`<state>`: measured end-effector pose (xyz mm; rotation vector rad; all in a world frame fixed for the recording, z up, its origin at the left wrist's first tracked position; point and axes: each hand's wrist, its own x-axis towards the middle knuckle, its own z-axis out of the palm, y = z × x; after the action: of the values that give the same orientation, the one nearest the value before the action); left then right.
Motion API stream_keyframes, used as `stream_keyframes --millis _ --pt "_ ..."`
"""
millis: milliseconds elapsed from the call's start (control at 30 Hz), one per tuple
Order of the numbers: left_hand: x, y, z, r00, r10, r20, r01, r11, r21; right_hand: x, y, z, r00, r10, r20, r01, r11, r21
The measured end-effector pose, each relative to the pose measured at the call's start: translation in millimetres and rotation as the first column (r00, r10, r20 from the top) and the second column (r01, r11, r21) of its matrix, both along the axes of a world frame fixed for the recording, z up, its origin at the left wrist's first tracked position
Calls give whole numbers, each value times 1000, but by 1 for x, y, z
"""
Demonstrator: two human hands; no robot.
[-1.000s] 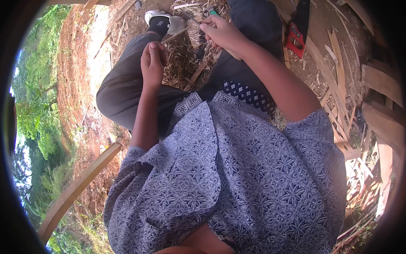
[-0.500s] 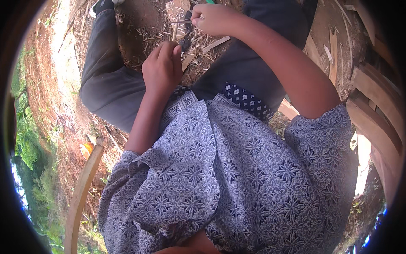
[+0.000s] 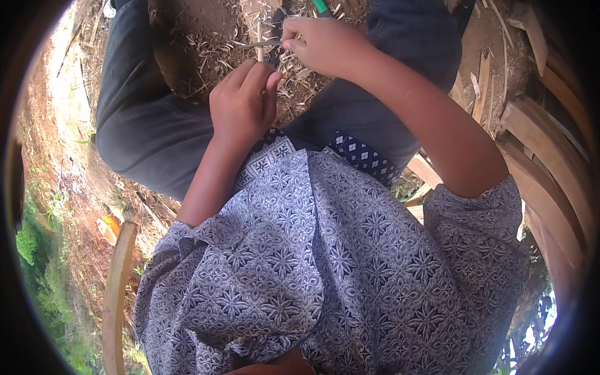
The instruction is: The person sits cross-legged on the ground and uses a knife to sharpen a small wooden stick. They hold the stick with one hand and scrape the blade along its length to create a pointed tip, occasionally rotating the stick to work on different sides.
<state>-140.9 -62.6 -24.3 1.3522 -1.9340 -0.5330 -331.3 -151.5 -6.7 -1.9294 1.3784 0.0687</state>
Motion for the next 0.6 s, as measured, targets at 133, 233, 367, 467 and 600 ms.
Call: stream_keyframes --millis 133,233,367,467,600 --pt "-1 0 -1 999 38 -29 -38 999 14 5 1 -10 1000 6 -27 -8 998 -58" --pt "4 -3 0 998 57 -33 -55 997 46 14 -2 -6 996 11 -85 -15 999 -44" --pt "2 -3 0 997 63 -49 -60 997 57 25 -9 -2 972 -6 -236 5 1000 -3" --pt "-7 -3 3 998 22 -67 -18 998 61 13 -18 -38 951 -85 -299 82 996 -20" --pt "-5 -7 -3 991 47 -122 -39 997 71 -7 -24 -59 981 -107 -160 106 994 -15"
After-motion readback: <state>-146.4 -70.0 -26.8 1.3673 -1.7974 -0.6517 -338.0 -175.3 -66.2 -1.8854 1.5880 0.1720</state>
